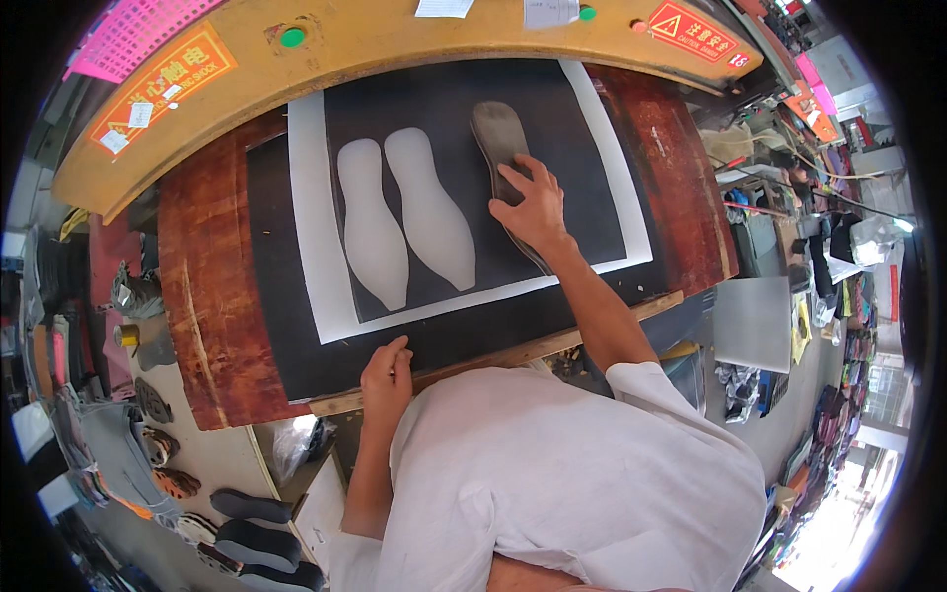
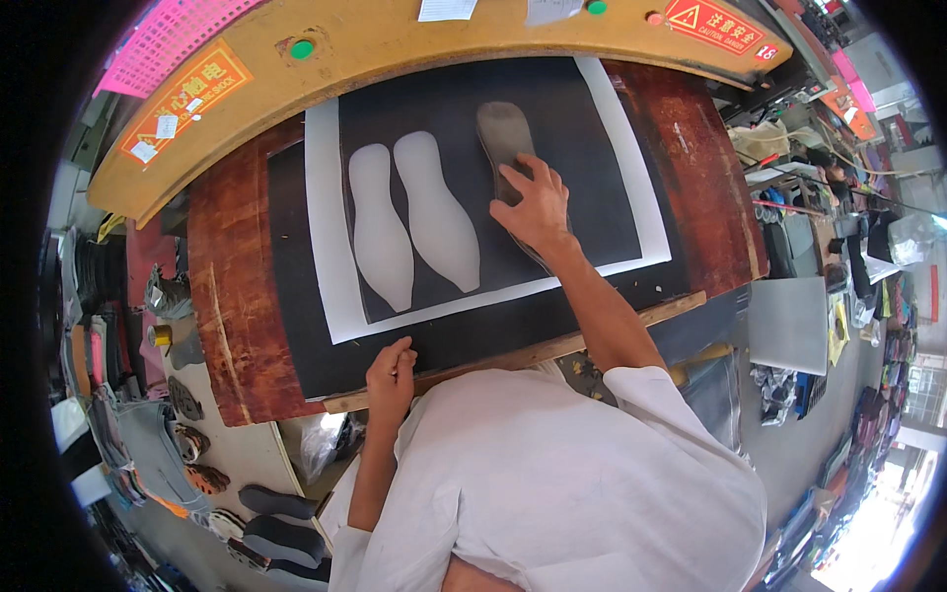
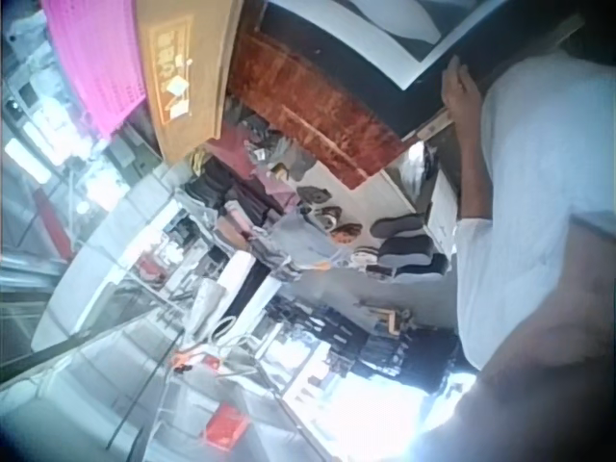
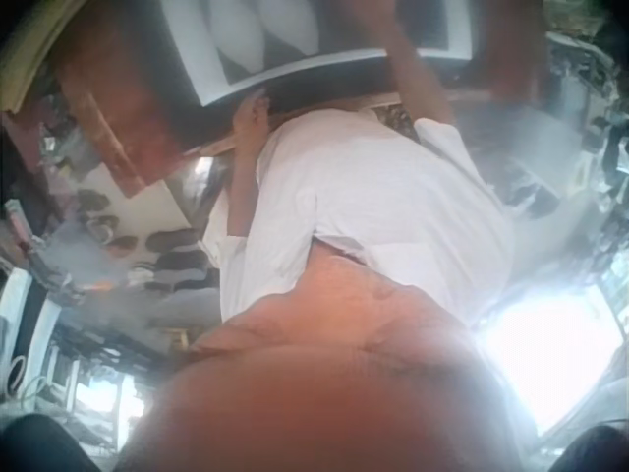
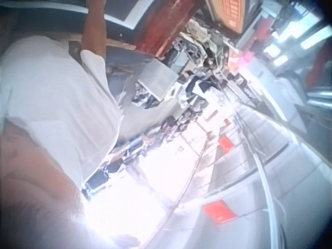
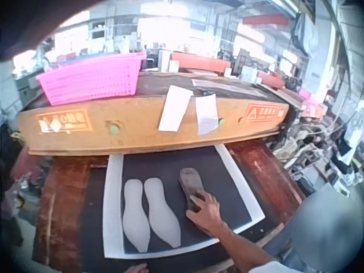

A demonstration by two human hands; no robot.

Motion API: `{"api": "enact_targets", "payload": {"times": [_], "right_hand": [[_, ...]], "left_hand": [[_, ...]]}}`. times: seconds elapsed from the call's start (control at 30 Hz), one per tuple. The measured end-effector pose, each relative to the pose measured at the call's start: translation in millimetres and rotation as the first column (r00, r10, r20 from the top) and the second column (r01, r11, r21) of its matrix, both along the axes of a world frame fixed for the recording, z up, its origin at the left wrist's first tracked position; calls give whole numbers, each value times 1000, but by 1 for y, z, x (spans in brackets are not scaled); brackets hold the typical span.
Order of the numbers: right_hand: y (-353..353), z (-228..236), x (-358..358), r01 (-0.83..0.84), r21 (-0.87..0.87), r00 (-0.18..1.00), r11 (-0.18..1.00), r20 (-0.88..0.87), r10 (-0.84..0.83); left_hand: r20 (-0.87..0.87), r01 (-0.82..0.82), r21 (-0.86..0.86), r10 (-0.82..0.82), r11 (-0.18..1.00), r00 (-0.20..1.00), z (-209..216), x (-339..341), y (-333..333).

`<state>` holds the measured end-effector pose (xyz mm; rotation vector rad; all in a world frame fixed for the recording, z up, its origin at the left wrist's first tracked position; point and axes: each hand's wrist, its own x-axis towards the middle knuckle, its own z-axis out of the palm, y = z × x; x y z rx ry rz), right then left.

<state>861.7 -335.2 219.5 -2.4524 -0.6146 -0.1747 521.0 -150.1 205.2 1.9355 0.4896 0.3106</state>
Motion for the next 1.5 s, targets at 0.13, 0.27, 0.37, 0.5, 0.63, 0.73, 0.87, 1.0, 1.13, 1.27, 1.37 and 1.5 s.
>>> {"api": "enact_targets", "payload": {"times": [0.13, 0.27, 0.37, 0.5, 0.63, 0.73, 0.87, 1.0, 1.13, 1.27, 1.37, 1.5], "right_hand": [[24, -7, -7, -36, -12, 996, 999, 85, 36], [44, -22, -14, -25, -176, 998, 984, 44, 33], [45, -29, -15, -40, -144, 998, 989, 45, 47], [41, -28, -9, -61, -113, 998, 992, 2, 61], [45, -24, -8, -38, -168, 999, 985, 15, 42], [49, -21, -11, -28, -183, 1000, 983, 1, 28], [49, -18, -8, -38, -188, 999, 981, -23, 34], [37, -16, 3, -58, -66, 997, 996, -58, 54], [13, -19, 7, 50, 97, 994, 994, -103, -40], [-16, -20, 13, 195, 238, 975, 951, -148, -163], [-28, -15, 29, 245, 273, 964, 930, -167, -204], [-28, -5, 52, 183, 342, 982, 922, -108, -154]], "left_hand": [[-19, -26, 109, 28, 994, 999, -32, -16, 1], [-13, -66, 189, 69, 980, 998, -37, -11, -5], [-7, -88, 312, 95, 946, 995, -37, -6, -9], [2, -98, 407, 107, 908, 994, -38, 1, -11], [30, -111, 429, 109, 896, 994, -38, 5, -10], [14, -109, 444, 115, 889, 993, -39, 7, -9], [-1, -98, 477, 112, 874, 994, -41, 13, -7], [24, -115, 497, 118, 860, 993, -44, 23, -1], [10, -119, 521, 134, 845, 991, -46, 39, 8], [20, -139, 540, 153, 830, 988, -48, 67, 22], [54, -167, 550, 165, 818, 985, -48, 97, 40], [184, -234, 551, 156, 801, 970, -50, 150, 72]]}}
